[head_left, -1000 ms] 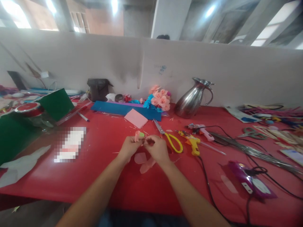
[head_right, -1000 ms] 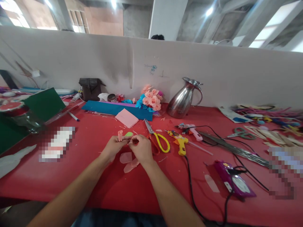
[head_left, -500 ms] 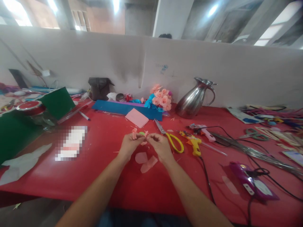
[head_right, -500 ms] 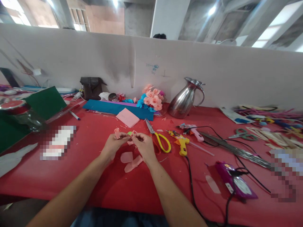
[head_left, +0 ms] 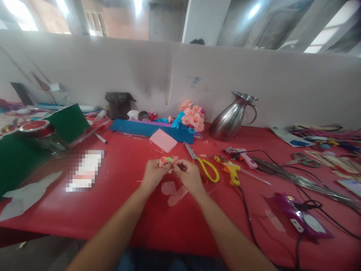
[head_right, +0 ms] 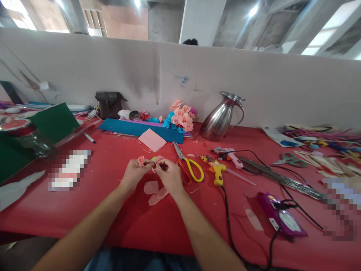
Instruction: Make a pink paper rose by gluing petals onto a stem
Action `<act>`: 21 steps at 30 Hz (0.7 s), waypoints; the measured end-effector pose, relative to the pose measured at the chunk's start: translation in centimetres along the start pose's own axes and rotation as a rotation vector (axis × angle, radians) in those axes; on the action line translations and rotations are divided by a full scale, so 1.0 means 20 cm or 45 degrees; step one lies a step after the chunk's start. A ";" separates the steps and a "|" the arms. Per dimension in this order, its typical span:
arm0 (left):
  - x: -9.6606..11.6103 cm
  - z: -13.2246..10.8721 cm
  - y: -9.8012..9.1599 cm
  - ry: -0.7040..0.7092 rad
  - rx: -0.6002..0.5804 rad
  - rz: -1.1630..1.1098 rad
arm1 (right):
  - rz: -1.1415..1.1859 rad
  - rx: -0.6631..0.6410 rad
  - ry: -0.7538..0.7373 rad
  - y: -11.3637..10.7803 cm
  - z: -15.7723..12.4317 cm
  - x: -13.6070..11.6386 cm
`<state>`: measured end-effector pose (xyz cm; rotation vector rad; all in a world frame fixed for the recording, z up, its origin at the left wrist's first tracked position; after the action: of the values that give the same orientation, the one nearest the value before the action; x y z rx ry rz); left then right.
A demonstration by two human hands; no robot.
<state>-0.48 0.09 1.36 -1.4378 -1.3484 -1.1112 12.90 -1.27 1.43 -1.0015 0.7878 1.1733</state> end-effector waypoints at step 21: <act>-0.01 0.00 -0.01 0.050 -0.013 0.010 | -0.105 -0.037 -0.023 0.00 0.00 0.00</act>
<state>-0.59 0.06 1.16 -1.4204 -1.3106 -1.1373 12.90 -1.27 1.35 -1.0363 0.7104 1.1246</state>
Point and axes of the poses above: each hand's wrist, its own z-axis towards the middle knuckle, its own y-axis out of the palm, x = y × z, the point moved 1 cm from there along z, towards the middle knuckle, and after that the axes turned 14 degrees about -y, right-handed, at the moved point
